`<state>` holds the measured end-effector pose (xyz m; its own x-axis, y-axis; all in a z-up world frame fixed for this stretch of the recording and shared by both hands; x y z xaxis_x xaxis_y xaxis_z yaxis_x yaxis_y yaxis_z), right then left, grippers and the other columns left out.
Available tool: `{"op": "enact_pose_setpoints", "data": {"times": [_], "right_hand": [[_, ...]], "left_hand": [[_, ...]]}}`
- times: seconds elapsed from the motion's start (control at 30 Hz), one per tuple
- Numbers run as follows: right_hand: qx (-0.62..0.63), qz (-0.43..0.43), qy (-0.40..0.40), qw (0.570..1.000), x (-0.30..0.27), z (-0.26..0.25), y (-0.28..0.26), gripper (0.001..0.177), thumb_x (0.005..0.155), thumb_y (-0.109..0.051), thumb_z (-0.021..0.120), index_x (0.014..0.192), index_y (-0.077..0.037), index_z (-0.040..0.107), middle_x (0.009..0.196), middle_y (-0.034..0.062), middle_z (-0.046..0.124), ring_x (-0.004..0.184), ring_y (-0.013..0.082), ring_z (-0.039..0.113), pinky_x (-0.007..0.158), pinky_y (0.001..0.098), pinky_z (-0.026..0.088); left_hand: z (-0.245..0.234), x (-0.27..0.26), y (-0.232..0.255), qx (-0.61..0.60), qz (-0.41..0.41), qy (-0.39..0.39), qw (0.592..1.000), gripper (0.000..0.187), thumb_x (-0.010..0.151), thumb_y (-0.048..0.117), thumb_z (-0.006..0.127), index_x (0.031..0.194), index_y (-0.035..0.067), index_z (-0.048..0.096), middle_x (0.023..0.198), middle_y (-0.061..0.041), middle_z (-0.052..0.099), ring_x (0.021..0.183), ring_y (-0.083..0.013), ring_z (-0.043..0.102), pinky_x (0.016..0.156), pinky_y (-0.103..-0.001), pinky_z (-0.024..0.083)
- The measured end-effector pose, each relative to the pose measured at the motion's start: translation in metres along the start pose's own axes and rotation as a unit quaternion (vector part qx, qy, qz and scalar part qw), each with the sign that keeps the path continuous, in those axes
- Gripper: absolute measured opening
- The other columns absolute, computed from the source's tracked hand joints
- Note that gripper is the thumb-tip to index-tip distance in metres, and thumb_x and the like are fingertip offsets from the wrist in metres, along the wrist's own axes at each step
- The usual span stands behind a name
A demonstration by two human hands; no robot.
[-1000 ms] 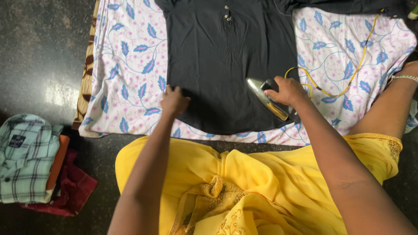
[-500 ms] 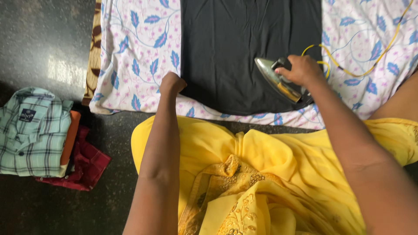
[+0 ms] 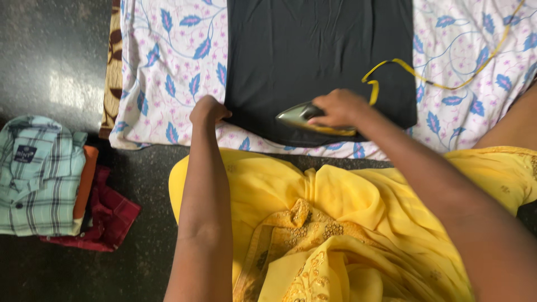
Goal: The person irons a black long-sleeved shirt laid flat on a patterned cloth. They smooth the fabric with one hand and use an electric iron with the other to press the front, sleeves, and collar areas.
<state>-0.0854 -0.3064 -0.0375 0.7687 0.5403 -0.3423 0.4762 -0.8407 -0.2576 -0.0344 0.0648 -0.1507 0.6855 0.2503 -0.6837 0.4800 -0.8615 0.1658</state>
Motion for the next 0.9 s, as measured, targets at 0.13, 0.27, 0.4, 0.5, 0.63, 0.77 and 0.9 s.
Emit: {"op": "enact_pose_setpoints", "data": {"times": [0.13, 0.27, 0.4, 0.5, 0.63, 0.77, 0.9], "right_hand": [[-0.002, -0.039, 0.014, 0.999, 0.033, -0.006, -0.057, 0.055, 0.084, -0.064, 0.068, 0.1, -0.012, 0.072, 0.089, 0.0189, 0.074, 0.088, 0.042, 0.071, 0.078, 0.054, 0.057], [0.014, -0.025, 0.007, 1.0, 0.047, -0.013, -0.083, 0.053, 0.084, -0.061, 0.071, 0.1, -0.011, 0.072, 0.087, 0.0181, 0.075, 0.088, 0.0392, 0.073, 0.081, 0.0515, 0.058], [0.029, 0.011, 0.004, 1.0, 0.046, -0.018, -0.074, 0.049, 0.084, -0.058, 0.073, 0.1, -0.012, 0.072, 0.086, 0.0175, 0.075, 0.087, 0.0379, 0.074, 0.08, 0.0509, 0.058], [0.028, 0.061, 0.039, 0.997, 0.045, -0.021, -0.04, 0.049, 0.087, -0.056, 0.072, 0.102, -0.009, 0.07, 0.086, 0.0186, 0.075, 0.086, 0.0388, 0.074, 0.077, 0.0516, 0.058], [0.055, 0.23, 0.088, 0.968, 0.036, -0.024, 0.032, 0.049, 0.087, -0.054, 0.072, 0.106, -0.008, 0.07, 0.094, 0.0211, 0.074, 0.091, 0.0423, 0.072, 0.077, 0.0539, 0.057], [0.025, 0.319, 0.182, 0.93, 0.03, -0.036, 0.102, 0.058, 0.093, -0.054, 0.072, 0.109, 0.001, 0.068, 0.099, 0.0293, 0.072, 0.094, 0.0467, 0.07, 0.081, 0.0551, 0.056], [0.099, 0.41, 0.235, 0.876, 0.054, -0.055, 0.137, 0.055, 0.094, -0.045, 0.075, 0.11, 0.007, 0.068, 0.104, 0.0291, 0.071, 0.095, 0.0439, 0.07, 0.083, 0.0517, 0.055]], "left_hand": [[0.001, -0.005, 0.0, 0.041, -0.015, -0.004, 0.999, 0.033, 0.079, 0.042, 0.086, 0.089, 0.011, 0.079, 0.086, -0.006, 0.078, 0.084, -0.0223, 0.074, 0.075, -0.038, 0.052], [-0.01, -0.023, 0.007, 0.035, 0.016, 0.061, 0.997, 0.034, 0.075, 0.036, 0.088, 0.095, 0.01, 0.078, 0.095, -0.008, 0.079, 0.092, -0.0254, 0.075, 0.076, -0.04, 0.056], [-0.038, -0.057, 0.039, 0.006, 0.094, 0.199, 0.975, 0.041, 0.08, 0.04, 0.085, 0.103, 0.007, 0.076, 0.108, -0.016, 0.075, 0.101, -0.0343, 0.071, 0.081, -0.047, 0.056], [-0.054, -0.085, 0.074, -0.051, 0.196, 0.232, 0.951, 0.046, 0.087, 0.041, 0.079, 0.116, 0.007, 0.072, 0.111, -0.02, 0.074, 0.107, -0.0391, 0.069, 0.087, -0.049, 0.054], [-0.065, -0.118, 0.106, -0.068, 0.355, 0.171, 0.917, 0.056, 0.083, 0.036, 0.078, 0.129, 0.006, 0.066, 0.119, -0.022, 0.071, 0.111, -0.0391, 0.067, 0.091, -0.046, 0.053], [-0.076, -0.121, 0.109, -0.054, 0.357, 0.128, 0.924, 0.06, 0.083, 0.038, 0.078, 0.131, 0.004, 0.065, 0.122, -0.022, 0.07, 0.114, -0.0371, 0.067, 0.095, -0.044, 0.053], [-0.083, -0.103, 0.098, -0.057, 0.32, 0.134, 0.936, 0.059, 0.085, 0.04, 0.076, 0.132, 0.006, 0.065, 0.12, -0.022, 0.071, 0.113, -0.0372, 0.067, 0.095, -0.045, 0.052]]}}
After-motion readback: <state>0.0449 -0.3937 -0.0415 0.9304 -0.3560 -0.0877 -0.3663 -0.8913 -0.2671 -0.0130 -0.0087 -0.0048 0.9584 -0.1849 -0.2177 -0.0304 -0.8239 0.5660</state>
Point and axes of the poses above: each hand's wrist, its own x-axis towards the middle knuckle, its own z-axis out of the palm, y = z × x, the point moved 3 cm from there along x, towards the middle knuckle
